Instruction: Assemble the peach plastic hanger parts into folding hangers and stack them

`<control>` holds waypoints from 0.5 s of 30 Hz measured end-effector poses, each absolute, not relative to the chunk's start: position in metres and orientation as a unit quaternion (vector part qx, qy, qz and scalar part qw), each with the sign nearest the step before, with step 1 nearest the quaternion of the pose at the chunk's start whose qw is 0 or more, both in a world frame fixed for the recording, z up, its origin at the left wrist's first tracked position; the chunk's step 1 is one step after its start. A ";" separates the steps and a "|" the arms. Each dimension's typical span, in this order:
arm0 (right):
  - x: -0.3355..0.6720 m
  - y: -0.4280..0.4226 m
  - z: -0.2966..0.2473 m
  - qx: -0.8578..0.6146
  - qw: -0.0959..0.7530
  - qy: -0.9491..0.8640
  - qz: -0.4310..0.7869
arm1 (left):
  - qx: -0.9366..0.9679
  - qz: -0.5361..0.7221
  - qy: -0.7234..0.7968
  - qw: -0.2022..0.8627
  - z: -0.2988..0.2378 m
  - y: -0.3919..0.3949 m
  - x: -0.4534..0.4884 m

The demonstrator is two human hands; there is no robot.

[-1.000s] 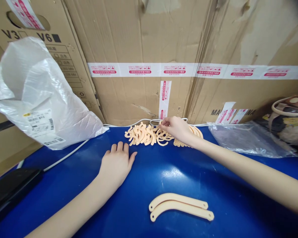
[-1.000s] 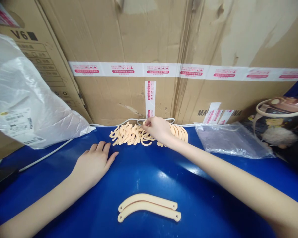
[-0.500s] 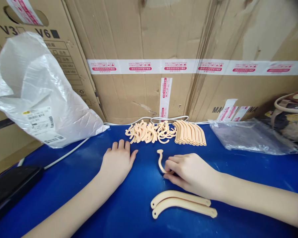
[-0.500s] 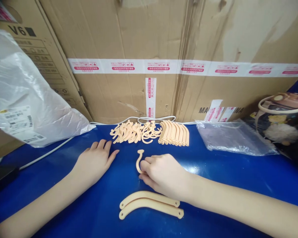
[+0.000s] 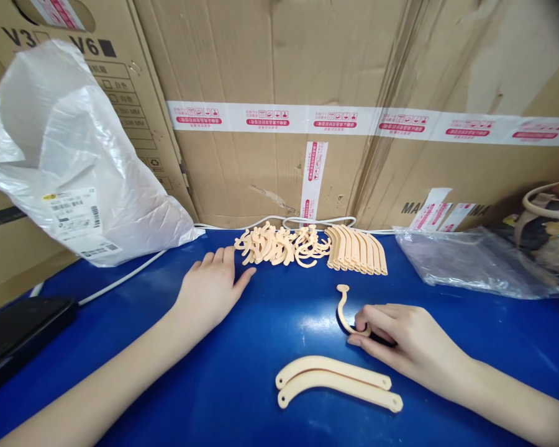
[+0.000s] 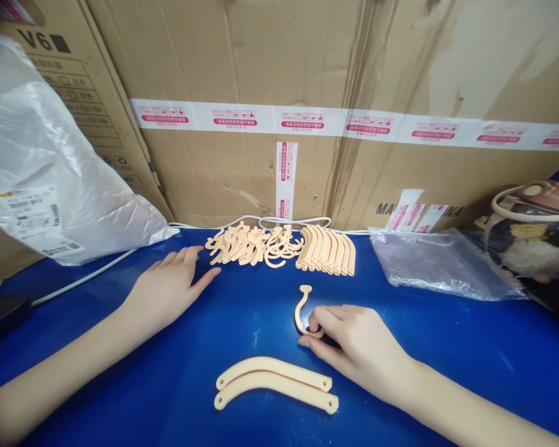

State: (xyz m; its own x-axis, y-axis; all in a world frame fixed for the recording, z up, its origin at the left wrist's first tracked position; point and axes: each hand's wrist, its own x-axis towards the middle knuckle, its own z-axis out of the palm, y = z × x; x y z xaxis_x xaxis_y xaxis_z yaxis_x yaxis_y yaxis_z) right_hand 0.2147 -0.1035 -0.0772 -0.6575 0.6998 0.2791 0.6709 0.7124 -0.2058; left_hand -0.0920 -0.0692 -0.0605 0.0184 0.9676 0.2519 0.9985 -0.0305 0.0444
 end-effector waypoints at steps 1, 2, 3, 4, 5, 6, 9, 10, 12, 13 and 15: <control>0.215 -0.103 -0.077 -0.380 0.175 -0.907 0.040 | -0.713 -0.127 -0.687 0.052 -0.061 -0.065 -0.095; 0.214 -0.103 -0.078 -0.383 0.180 -0.905 0.038 | -0.716 -0.149 -0.681 0.030 -0.061 -0.060 -0.098; 0.215 -0.103 -0.078 -0.385 0.184 -0.904 0.034 | -0.717 -0.171 -0.676 0.007 -0.063 -0.055 -0.101; 0.215 -0.103 -0.078 -0.386 0.188 -0.902 0.031 | -0.713 -0.193 -0.674 -0.015 -0.065 -0.051 -0.104; 0.215 -0.104 -0.078 -0.387 0.191 -0.902 0.028 | -0.706 -0.213 -0.675 -0.033 -0.067 -0.046 -0.107; 0.215 -0.104 -0.078 -0.387 0.193 -0.902 0.023 | -0.697 -0.231 -0.677 -0.050 -0.069 -0.042 -0.109; 0.215 -0.105 -0.079 -0.382 0.198 -0.903 0.011 | -0.674 -0.276 -0.679 -0.091 -0.074 -0.035 -0.112; 0.215 -0.104 -0.078 -0.379 0.200 -0.903 0.008 | -0.669 -0.289 -0.677 -0.103 -0.075 -0.034 -0.113; 0.215 -0.104 -0.078 -0.377 0.204 -0.904 0.009 | -0.656 -0.315 -0.674 -0.127 -0.076 -0.032 -0.113; 0.215 -0.104 -0.078 -0.377 0.204 -0.904 0.011 | -0.646 -0.330 -0.674 -0.140 -0.077 -0.032 -0.113; 0.216 -0.104 -0.078 -0.379 0.200 -0.903 0.015 | -0.623 -0.363 -0.672 -0.170 -0.077 -0.031 -0.113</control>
State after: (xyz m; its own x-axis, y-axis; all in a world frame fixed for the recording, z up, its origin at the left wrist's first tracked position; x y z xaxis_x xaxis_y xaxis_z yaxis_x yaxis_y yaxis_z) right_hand 0.2157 -0.1035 -0.0778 -0.6325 0.6912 0.3495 0.6794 0.7118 -0.1783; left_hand -0.1133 -0.0309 -0.0773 -0.1662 0.9601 0.2248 0.7137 -0.0402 0.6993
